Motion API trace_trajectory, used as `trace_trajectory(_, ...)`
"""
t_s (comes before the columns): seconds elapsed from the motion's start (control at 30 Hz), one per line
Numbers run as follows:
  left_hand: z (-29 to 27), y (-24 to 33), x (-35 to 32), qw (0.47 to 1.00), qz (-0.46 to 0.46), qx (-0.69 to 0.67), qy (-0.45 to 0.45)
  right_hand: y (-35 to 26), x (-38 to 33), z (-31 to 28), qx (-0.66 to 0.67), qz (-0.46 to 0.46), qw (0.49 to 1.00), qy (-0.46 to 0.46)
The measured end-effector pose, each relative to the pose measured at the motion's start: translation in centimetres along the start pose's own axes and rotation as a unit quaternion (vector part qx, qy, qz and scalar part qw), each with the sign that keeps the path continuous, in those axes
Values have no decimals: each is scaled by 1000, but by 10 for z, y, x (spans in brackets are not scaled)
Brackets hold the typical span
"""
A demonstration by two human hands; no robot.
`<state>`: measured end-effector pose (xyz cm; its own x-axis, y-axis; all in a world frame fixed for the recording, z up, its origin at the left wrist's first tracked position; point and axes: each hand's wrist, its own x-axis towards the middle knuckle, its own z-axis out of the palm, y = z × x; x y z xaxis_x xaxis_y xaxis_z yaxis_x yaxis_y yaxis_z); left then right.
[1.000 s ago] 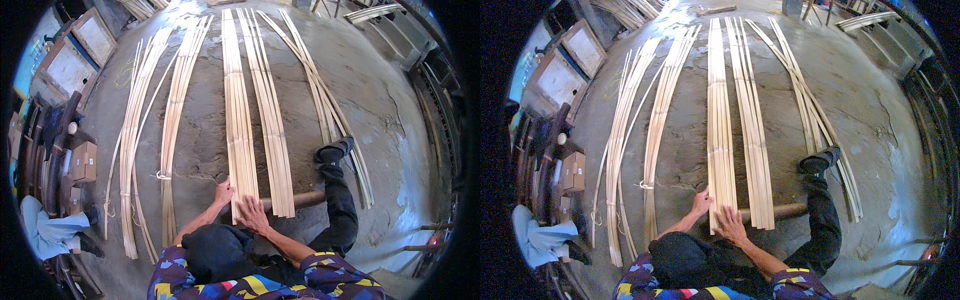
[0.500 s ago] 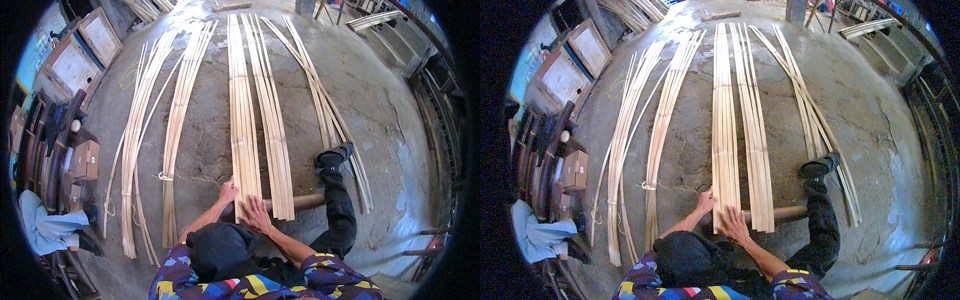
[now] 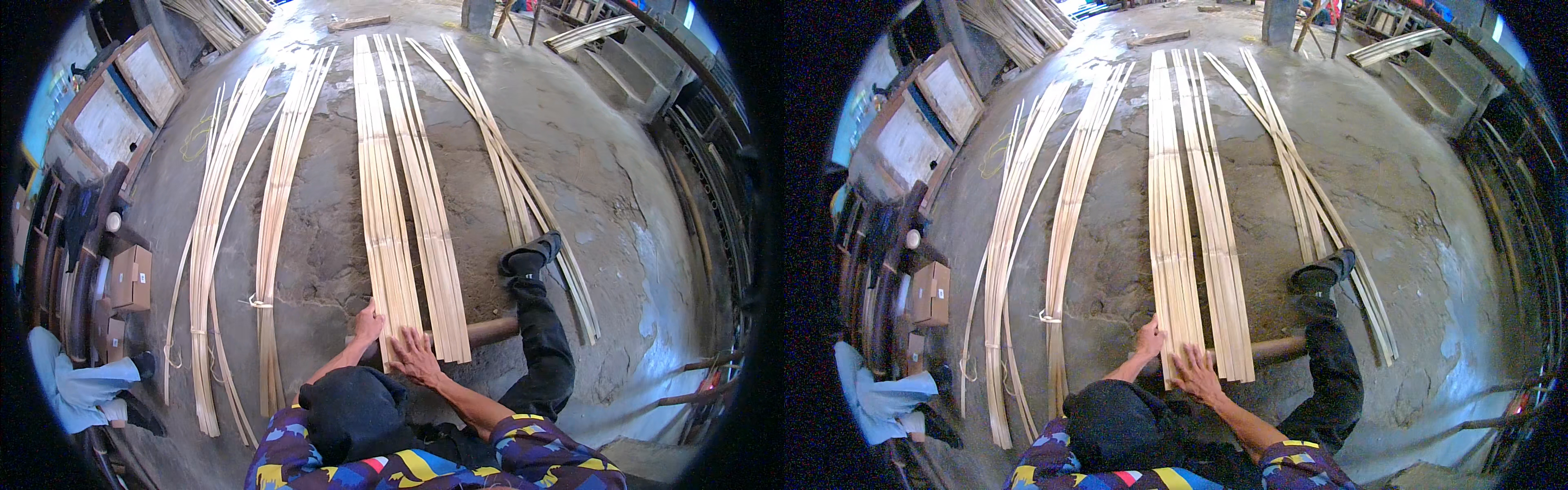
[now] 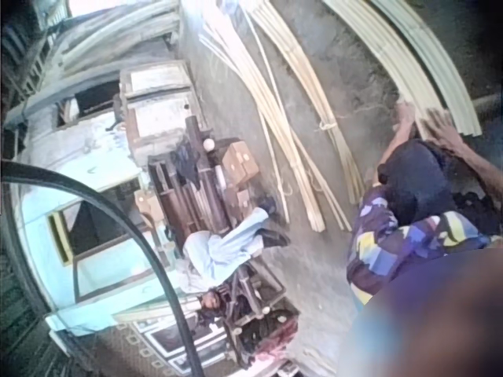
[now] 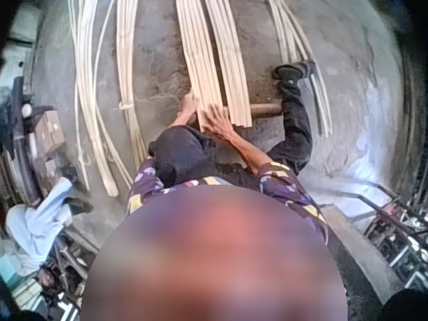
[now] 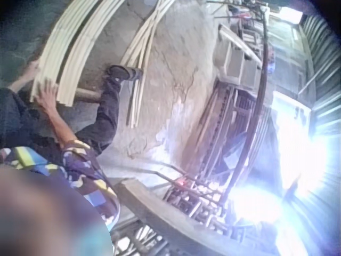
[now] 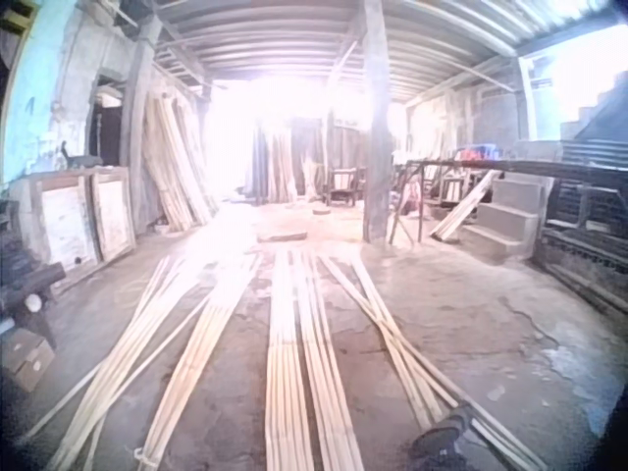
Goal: The person sits on the floor and arranges thin bamboo strips side by side on a cylindrical support. They repeatedly adjust the alignment of the strips with both hands to form a neat stack.
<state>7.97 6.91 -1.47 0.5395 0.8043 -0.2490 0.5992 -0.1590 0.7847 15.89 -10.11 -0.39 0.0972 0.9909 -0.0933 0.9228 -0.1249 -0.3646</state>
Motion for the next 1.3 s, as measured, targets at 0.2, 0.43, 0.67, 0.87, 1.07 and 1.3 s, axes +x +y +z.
trace_trajectory(0.2, -8, 5, -4, 998, -44, -33, -22, -5, 1, 3, -12, 19, 1000, -4)
trace_trajectory(0.43, 13, 28, -57, 940, 260, 220, 31, 52, -3, -11, 13, 116, 982, 148)
trace_trajectory(0.67, 31, 39, -96, 852, 360, 332, -185, 118, -18, -36, 17, 335, 938, 88)
trace_trajectory(0.87, 27, 36, -94, 853, 370, 321, -179, 127, -8, -38, 131, 354, 918, 119)
trace_trajectory(1.07, 31, 31, -98, 861, 376, 310, -145, 118, 1, -80, 336, 428, 823, 162)
trace_trajectory(1.3, 37, 32, -101, 867, 345, 336, -131, 33, 52, -144, 323, 219, 847, 360)
